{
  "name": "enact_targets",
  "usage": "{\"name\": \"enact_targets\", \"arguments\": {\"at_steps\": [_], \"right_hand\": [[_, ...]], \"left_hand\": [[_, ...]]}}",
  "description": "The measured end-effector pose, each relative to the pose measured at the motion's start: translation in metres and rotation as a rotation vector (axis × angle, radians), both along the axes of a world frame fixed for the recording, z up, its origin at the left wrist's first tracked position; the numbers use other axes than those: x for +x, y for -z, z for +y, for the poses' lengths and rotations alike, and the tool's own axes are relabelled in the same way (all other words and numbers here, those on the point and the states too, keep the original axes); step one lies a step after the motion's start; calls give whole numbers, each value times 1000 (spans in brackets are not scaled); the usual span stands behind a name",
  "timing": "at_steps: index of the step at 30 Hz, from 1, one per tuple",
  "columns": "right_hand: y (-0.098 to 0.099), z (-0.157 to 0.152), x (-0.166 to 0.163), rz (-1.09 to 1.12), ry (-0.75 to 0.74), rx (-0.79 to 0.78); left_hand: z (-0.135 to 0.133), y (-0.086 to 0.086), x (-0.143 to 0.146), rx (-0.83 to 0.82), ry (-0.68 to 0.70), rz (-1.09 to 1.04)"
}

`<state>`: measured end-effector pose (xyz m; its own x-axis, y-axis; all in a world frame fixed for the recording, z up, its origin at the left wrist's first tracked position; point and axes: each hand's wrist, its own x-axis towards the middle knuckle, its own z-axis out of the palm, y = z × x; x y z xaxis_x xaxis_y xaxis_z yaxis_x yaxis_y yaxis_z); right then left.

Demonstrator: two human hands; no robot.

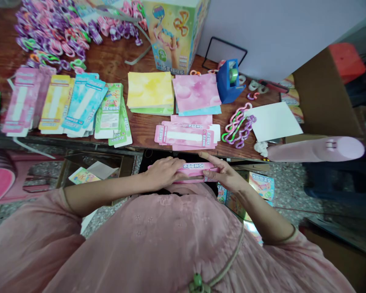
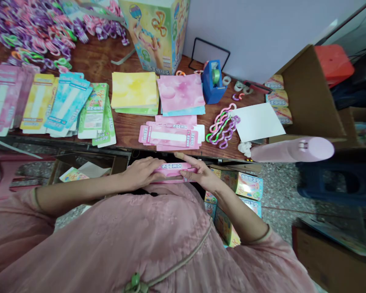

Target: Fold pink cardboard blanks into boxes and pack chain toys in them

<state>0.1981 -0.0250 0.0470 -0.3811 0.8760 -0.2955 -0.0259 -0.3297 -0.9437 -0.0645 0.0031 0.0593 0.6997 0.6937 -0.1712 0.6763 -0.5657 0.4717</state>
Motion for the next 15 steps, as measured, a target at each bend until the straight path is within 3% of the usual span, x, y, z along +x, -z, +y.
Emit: {"name": "enact_targets", "arguments": {"at_steps": [4, 9, 15], "right_hand": [[9, -6, -1, 49, 26, -110], [6, -12, 4, -54, -28, 39], [-9, -12, 1, -90, -28, 98]], "left_hand": [[-5, -5, -2, -11, 89, 115], [-12, -6, -6, -169, 64, 85], [-5, -2, -12, -172, 19, 56]]}}
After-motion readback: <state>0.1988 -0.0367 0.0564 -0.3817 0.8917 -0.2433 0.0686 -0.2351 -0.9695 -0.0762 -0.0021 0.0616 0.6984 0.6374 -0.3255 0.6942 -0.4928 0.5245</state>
